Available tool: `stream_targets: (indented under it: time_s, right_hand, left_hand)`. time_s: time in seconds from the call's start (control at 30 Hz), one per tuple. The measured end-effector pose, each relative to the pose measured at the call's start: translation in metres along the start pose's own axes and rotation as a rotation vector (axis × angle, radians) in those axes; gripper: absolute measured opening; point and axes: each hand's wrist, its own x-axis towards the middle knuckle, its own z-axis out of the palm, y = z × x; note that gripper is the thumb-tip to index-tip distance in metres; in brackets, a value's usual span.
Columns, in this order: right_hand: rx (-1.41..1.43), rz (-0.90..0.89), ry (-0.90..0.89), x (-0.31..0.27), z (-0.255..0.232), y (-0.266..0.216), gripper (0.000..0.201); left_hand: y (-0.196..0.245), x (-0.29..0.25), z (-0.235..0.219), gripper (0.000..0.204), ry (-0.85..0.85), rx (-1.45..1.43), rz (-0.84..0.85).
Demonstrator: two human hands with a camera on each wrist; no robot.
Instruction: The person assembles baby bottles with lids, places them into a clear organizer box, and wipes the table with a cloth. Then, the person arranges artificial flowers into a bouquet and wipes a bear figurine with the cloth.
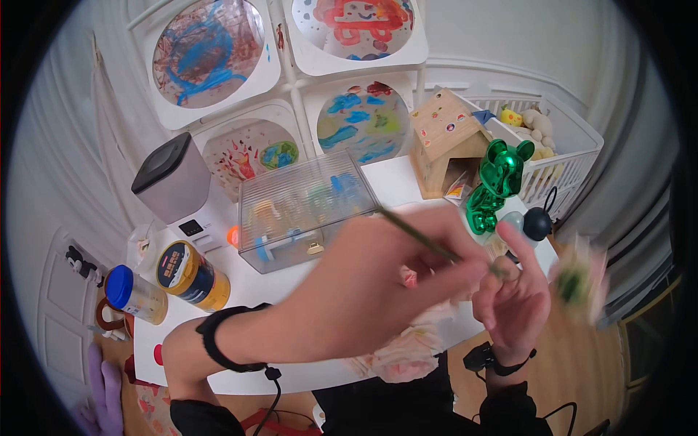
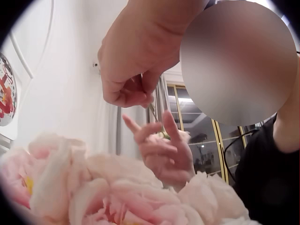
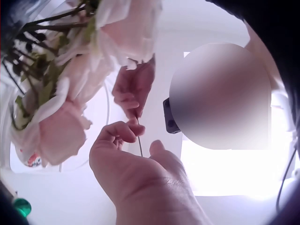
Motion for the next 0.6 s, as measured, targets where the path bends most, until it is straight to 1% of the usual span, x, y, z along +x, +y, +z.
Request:
stream_targets:
  time_s: [0.03,0.07,0.1,0.13,0.17,0.23,0.3,0.33,0.37,0.43,0.47,0.5,0.57,0.6]
  right_hand:
    - [-0.004,-0.001,0.001,0.001,0.0,0.0,0.052]
    - [0.066,-0.059,0.044,0.001,-0.003,0.001,0.048]
    - [0.139,-0.116,0.09,0.001,-0.006,0.003,0.047]
    - [0.113,-0.13,0.022,0.003,-0.015,0.002,0.043]
    - [0.11,-0.129,0.033,-0.001,-0.022,-0.001,0.043]
    - [-0.05,-0.216,0.23,-0.007,-0.04,-0.008,0.044]
    - [-0.198,-0.287,0.23,-0.016,-0.073,-0.021,0.044]
    - [-0.328,-0.232,0.224,-0.025,-0.093,-0.031,0.043]
    - [-0.327,-0.23,0.255,-0.035,-0.113,-0.037,0.043]
    - [-0.488,-0.063,0.174,-0.055,-0.143,-0.044,0.043]
    - [-0.457,0.057,0.223,-0.062,-0.147,-0.05,0.036]
    - [-0.451,0.057,0.257,-0.064,-0.149,-0.048,0.036]
    - [-0.61,0.273,0.137,-0.066,-0.15,-0.045,0.022]
    - [-0.585,0.29,0.121,-0.064,-0.142,-0.038,0.017]
  left_hand:
    - [-0.002,0.002,0.003,0.017,-0.056,0.011,-0.014]
    - [-0.002,0.002,0.007,0.017,-0.057,0.008,-0.011]
    - [0.003,0.001,0.012,0.02,-0.107,0.182,0.012]
    - [0.008,0.0,0.015,0.023,-0.161,0.355,0.032]
    - [0.012,-0.004,0.014,0.023,-0.17,0.348,0.029]
    - [0.018,-0.023,0.0,0.027,0.009,0.395,-0.045]
    - [-0.014,-0.061,-0.039,0.031,0.294,0.569,0.049]
    - [-0.029,-0.083,-0.061,0.028,0.359,0.549,-0.082]
    - [-0.045,-0.104,-0.079,0.025,0.418,0.533,-0.212]
    - [-0.084,-0.137,-0.094,0.026,0.149,0.803,-0.436]
    - [-0.095,-0.142,-0.079,0.028,0.051,0.779,-0.565]
    - [-0.107,-0.143,-0.059,0.031,-0.045,0.756,-0.692]
    - [-0.145,-0.142,-0.027,0.041,-0.113,0.59,-0.31]
    - [-0.148,-0.142,-0.023,0.041,-0.133,0.578,-0.317]
